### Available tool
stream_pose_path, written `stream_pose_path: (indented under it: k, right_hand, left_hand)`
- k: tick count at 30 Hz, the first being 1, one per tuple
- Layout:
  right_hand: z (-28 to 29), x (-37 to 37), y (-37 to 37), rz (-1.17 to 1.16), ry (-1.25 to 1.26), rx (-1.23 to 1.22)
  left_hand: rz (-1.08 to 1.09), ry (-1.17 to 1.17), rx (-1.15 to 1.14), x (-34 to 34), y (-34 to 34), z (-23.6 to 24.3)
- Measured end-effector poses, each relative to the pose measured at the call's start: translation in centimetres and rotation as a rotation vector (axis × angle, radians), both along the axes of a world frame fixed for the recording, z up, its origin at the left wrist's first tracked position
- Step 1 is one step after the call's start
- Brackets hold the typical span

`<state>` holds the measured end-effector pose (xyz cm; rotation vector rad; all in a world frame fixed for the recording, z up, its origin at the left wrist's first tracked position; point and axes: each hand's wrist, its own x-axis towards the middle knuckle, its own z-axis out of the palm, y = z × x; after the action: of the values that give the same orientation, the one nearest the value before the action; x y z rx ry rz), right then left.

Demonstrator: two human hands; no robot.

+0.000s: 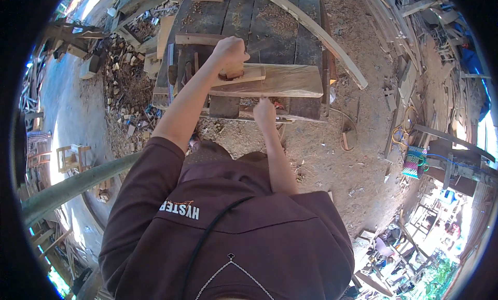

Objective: Sawing a piece of wood with a hand saw in a workshop.

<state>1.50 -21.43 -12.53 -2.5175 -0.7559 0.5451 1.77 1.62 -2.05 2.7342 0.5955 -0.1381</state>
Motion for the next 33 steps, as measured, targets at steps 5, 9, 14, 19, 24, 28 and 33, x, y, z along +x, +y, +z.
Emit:
stream_pose_path:
  k: [5,9,14,19,24,28,33]
  right_hand:
    - [-1.2,0.6,-0.3,-0.074,0.039,-0.032]
    - [-0.7,3.5,3.9,-0.053,0.069,-0.060]
    - [1.0,-1.0,-0.1,-0.017,0.060,-0.001]
    - [0.9,-1.5,-1.4,-0.119,0.096,0.019]
    - [0.3,2.4,2.5,-0.066,-0.028,0.056]
    - [1.0,1.6,1.7,-0.144,0.045,0.022]
    - [1.7,-1.5,-1.6,-0.199,0.180,-0.092]
  left_hand:
    - [-0.020,0.008,0.020,0.4,0.4,-0.3]
    - [-0.043,0.026,-0.013,0.8,0.1,0.0]
    - [-0.010,0.046,0.005,0.1,0.4,-0.1]
    - [-0.031,-0.068,0.017,0.1,0.5,-1.1]
    - [-0.016,-0.085,0.003,1.0,0.0,-0.9]
    - [0.008,-0.069,0.021,1.0,0.0,-1.1]
    - [0.003,-0.080,0.028,0.4,0.6,-1.5]
